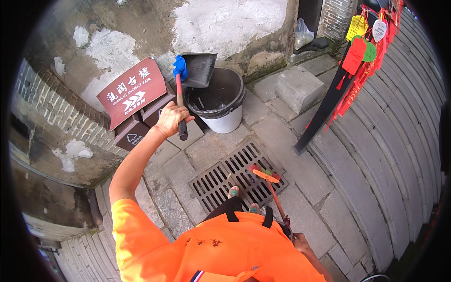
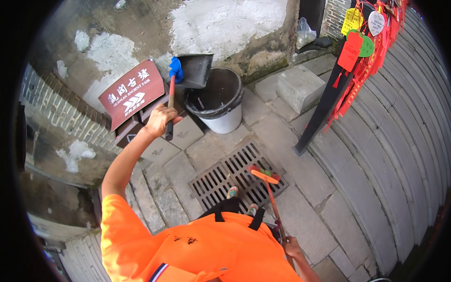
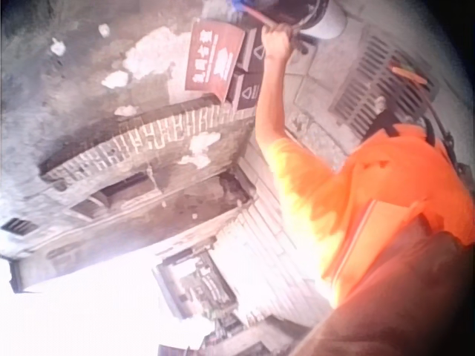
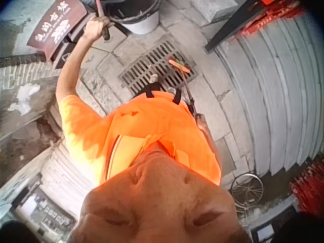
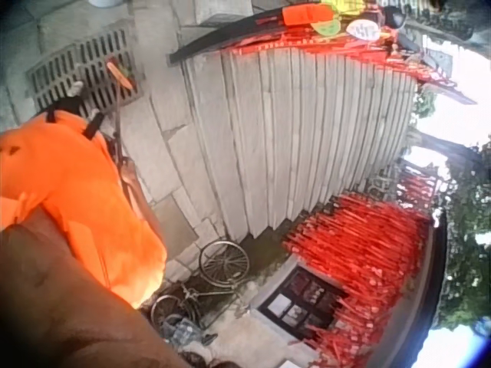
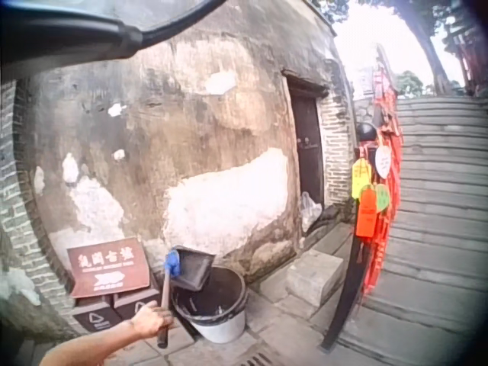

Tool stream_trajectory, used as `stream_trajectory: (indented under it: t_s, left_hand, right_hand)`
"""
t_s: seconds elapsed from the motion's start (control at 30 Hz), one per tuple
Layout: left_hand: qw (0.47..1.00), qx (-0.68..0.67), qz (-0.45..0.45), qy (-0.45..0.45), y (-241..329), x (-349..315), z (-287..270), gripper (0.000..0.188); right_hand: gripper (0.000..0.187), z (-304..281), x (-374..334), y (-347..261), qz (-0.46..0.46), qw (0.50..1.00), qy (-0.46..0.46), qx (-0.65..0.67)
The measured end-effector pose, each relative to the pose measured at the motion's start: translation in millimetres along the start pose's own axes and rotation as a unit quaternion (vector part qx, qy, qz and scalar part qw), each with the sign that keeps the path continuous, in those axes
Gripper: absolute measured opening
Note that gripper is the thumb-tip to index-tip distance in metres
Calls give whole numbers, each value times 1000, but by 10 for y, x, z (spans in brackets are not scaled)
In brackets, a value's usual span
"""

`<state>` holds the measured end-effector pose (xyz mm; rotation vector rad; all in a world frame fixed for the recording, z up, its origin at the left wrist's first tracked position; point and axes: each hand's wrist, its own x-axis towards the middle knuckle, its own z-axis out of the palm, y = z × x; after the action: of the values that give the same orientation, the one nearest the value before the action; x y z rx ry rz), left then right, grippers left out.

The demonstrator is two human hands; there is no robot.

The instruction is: The person sweeps debris from a stone-paved street using a broom and dustpan. They collect leaves and small trash, emptying the dustpan into a bin at 00:23. The person also picks up a small pink wrapper from a chair at 01:02 and continues sweeping along the path.

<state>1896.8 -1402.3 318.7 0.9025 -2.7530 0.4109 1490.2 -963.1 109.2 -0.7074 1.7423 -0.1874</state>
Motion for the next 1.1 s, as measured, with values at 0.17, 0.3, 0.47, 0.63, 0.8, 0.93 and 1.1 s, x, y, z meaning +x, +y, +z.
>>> stream_trajectory:
  t_s: [0.17, 0.3, 0.47, 0.63, 0.8, 0.93, 1.1]
  left_hand:
    - [939, -76, -273, 195, 150, -538, -1071, 31]
    - [811, -244, -433, 309, 174, -1253, -1751, 39]
    - [762, -281, -494, 311, 515, -2165, -1581, 40]
    - [698, -224, -607, 307, 908, -3376, -1398, 43]
    - [631, -183, -651, 381, 1252, -4481, -1560, 42]
    - [584, -216, -641, 449, 1533, -5269, -1795, 40]
    - [471, -206, -691, 509, 2009, -6177, -1908, 43]
  right_hand:
    - [33, -10, 323, 76, 60, 971, -81, 218]
    - [66, 53, 666, -297, 53, 969, -69, 229]
    - [68, 223, 923, -950, 7, 976, -179, 125]
    - [45, 897, 498, -1863, -20, 972, -234, -16]
    - [37, 1834, 434, -2319, -42, 942, -313, -114]
    - [41, 2865, -30, -2691, -49, 923, -342, -169]
    - [43, 4068, -324, -2930, -67, 885, -416, -196]
